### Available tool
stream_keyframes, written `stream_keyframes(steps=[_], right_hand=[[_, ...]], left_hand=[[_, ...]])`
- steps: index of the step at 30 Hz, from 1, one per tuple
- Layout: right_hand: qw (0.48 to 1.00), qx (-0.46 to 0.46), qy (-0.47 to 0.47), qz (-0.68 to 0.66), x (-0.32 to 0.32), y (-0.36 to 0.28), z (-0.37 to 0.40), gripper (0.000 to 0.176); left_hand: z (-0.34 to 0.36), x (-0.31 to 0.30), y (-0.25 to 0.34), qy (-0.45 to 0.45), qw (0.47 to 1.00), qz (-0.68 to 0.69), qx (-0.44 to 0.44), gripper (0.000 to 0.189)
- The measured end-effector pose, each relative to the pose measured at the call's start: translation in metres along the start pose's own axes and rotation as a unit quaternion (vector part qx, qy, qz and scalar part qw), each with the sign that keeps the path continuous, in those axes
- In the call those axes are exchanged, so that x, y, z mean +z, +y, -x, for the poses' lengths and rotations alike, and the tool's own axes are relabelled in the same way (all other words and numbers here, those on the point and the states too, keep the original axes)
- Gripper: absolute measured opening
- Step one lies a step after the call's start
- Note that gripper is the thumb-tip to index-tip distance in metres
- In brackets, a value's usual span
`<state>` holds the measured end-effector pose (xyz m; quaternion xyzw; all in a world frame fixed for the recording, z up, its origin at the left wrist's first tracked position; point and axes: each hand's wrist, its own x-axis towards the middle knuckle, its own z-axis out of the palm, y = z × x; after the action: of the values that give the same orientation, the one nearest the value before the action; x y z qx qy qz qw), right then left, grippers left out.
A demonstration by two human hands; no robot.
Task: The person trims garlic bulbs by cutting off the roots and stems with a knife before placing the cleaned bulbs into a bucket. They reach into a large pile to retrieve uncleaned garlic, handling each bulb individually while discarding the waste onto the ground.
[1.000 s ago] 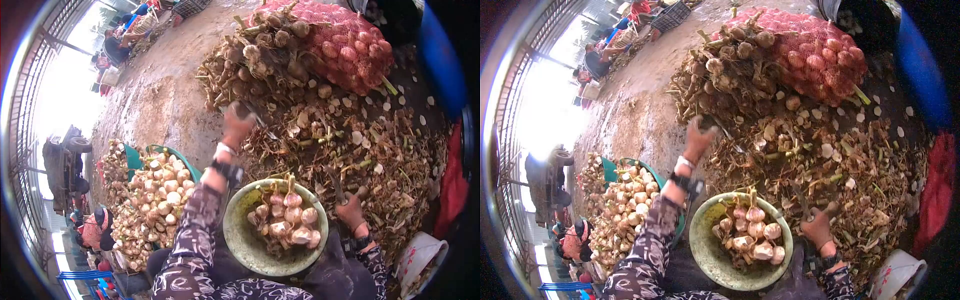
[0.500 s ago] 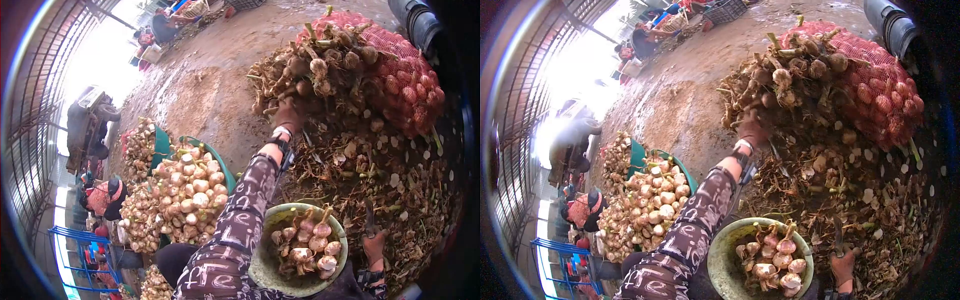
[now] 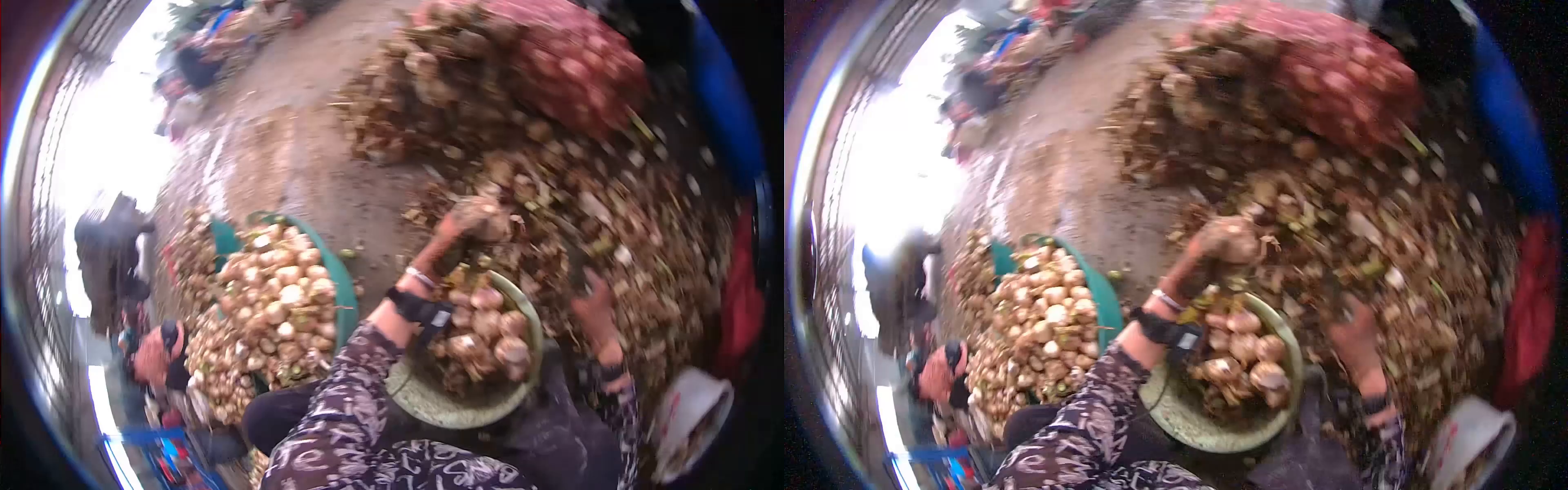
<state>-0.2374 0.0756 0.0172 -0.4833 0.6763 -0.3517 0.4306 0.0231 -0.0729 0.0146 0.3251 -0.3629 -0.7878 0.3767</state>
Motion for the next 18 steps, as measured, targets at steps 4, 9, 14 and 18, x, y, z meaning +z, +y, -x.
stream_keyframes(steps=[4,9,14,18], right_hand=[[0.987,-0.119,0.039,0.098,0.0,-0.05,-0.005,0.018],[0.962,-0.227,0.015,0.152,0.001,-0.079,0.001,0.024],[0.944,-0.269,0.023,0.188,0.006,-0.056,-0.001,0.028],[0.941,-0.292,0.073,0.157,0.015,-0.018,-0.007,0.032]], left_hand=[[0.029,0.057,0.009,-0.011,0.982,-0.19,0.0,0.057],[0.036,0.035,-0.019,-0.098,0.945,-0.3,-0.089,0.056],[0.06,0.065,-0.026,-0.064,0.859,-0.502,-0.074,0.045],[0.061,0.081,-0.037,-0.103,0.789,-0.604,0.044,0.036]])
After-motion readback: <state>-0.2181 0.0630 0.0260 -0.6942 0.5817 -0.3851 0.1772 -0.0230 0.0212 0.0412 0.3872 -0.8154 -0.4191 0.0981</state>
